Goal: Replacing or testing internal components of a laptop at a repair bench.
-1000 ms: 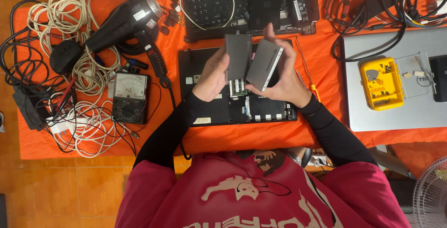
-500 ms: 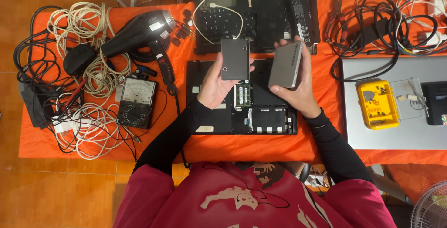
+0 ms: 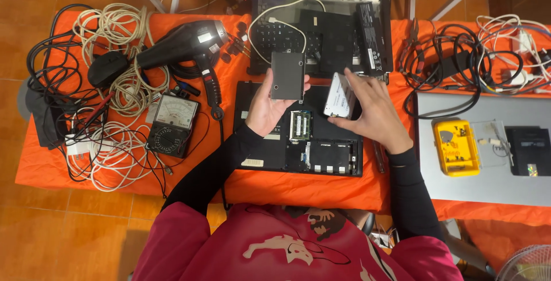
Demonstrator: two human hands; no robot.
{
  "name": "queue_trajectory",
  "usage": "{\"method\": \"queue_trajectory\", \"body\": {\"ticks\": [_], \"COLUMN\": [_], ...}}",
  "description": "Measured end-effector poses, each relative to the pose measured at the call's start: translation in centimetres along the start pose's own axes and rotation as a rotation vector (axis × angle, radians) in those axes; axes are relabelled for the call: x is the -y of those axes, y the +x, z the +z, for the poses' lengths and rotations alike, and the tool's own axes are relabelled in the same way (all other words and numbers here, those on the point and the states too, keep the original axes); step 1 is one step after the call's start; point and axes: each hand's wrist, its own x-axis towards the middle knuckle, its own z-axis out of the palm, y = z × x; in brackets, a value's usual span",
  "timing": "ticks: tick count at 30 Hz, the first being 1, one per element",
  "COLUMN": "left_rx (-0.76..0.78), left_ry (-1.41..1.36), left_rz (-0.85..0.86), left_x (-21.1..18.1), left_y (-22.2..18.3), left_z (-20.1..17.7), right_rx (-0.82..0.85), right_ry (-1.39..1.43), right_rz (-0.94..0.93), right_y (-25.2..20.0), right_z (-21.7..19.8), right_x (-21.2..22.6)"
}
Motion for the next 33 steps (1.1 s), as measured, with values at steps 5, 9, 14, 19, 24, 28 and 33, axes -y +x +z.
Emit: {"method": "queue_trajectory", "body": {"ticks": [5, 9, 14, 19, 24, 28, 33], "left_rx": [0.019, -0.008, -0.001, 0.007, -0.229, -0.366, -0.519], "left_ry": [0.047, 0.114, 0.061, -0.047, -0.069, -0.058, 0.033], "left_rz": [0.039, 0.086, 0.253, 0.517, 0.805, 0.863, 1.056], "left_x": [-0.5, -2.4, -5.4, -9.1, -10.1, -10.2, -9.8], "left_y": [-0.1, -0.8, -1.7, -2.8, -3.2, -3.8, -3.6], "left_z": [0.1, 0.4, -2.1, -4.5, -7.8, -8.0, -8.7], "right_rx": [0.047, 0.086, 0.1, 0.108, 0.0, -0.036, 0.158], "right_ry": [-0.044, -0.03, 0.082, 0.101, 0.127, 0.253, 0.592], "right_rz": [-0.016, -0.013, 0.01, -0.004, 0.004, 0.08, 0.323], "right_y": [-0.2, -0.4, -0.5, -0.1, 2.7, 8.3, 16.0], "right_z": [0.1, 1.0, 1.8, 1.9, 1.3, 4.0, 12.2], "right_x": [0.3, -0.4, -0.8, -0.5, 2.3, 6.6, 10.6]}}
